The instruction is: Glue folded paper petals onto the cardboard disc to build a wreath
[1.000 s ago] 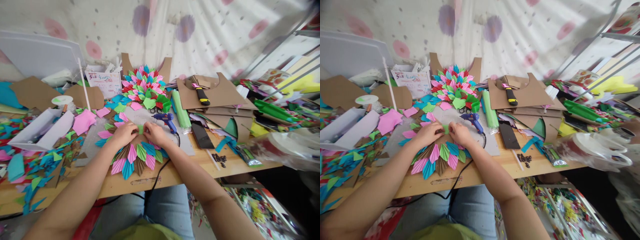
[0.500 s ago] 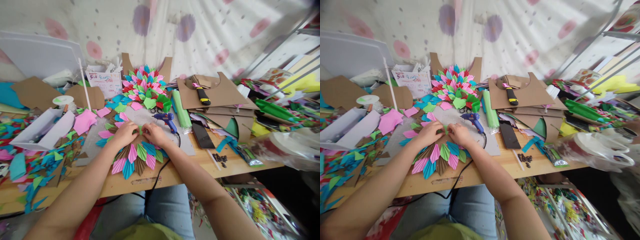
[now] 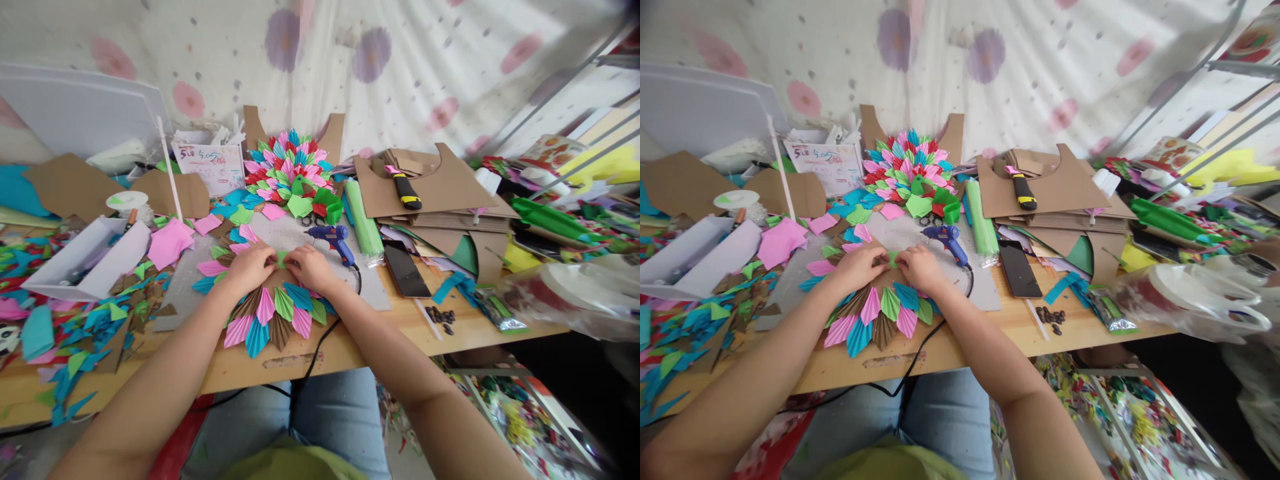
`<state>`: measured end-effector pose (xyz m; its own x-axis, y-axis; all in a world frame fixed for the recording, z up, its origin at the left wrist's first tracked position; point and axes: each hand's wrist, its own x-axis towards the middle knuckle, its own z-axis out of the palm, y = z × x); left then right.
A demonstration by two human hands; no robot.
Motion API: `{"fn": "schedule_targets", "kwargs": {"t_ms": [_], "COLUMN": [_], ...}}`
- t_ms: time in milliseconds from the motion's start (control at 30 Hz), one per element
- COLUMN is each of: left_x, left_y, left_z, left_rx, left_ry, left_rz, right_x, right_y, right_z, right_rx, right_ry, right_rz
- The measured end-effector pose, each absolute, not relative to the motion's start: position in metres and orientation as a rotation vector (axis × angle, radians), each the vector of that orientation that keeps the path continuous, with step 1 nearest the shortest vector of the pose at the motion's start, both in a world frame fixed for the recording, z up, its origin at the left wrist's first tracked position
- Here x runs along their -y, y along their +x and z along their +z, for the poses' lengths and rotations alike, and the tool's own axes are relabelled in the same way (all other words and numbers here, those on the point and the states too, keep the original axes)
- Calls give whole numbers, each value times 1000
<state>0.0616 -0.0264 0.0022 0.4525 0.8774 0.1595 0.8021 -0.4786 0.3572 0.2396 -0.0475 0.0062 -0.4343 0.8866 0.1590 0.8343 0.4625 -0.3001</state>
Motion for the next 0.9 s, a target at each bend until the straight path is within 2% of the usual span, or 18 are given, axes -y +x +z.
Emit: {"fn": "schedule_targets", "kwargs": {"t_ms": [367,900], "left_x": [27,25], "left_y": [64,63], "left_z": [4,1], "left_rx": [-1333,-1400], "left_ry": [2586,2547], "left_rz": [504,502], "right_x": [50,50], "right_y": [238,235], "right_z": [8,8], "right_rx": [2444,2438], "right_ry": [-1475,-1556], "right_rz": [193,206]}}
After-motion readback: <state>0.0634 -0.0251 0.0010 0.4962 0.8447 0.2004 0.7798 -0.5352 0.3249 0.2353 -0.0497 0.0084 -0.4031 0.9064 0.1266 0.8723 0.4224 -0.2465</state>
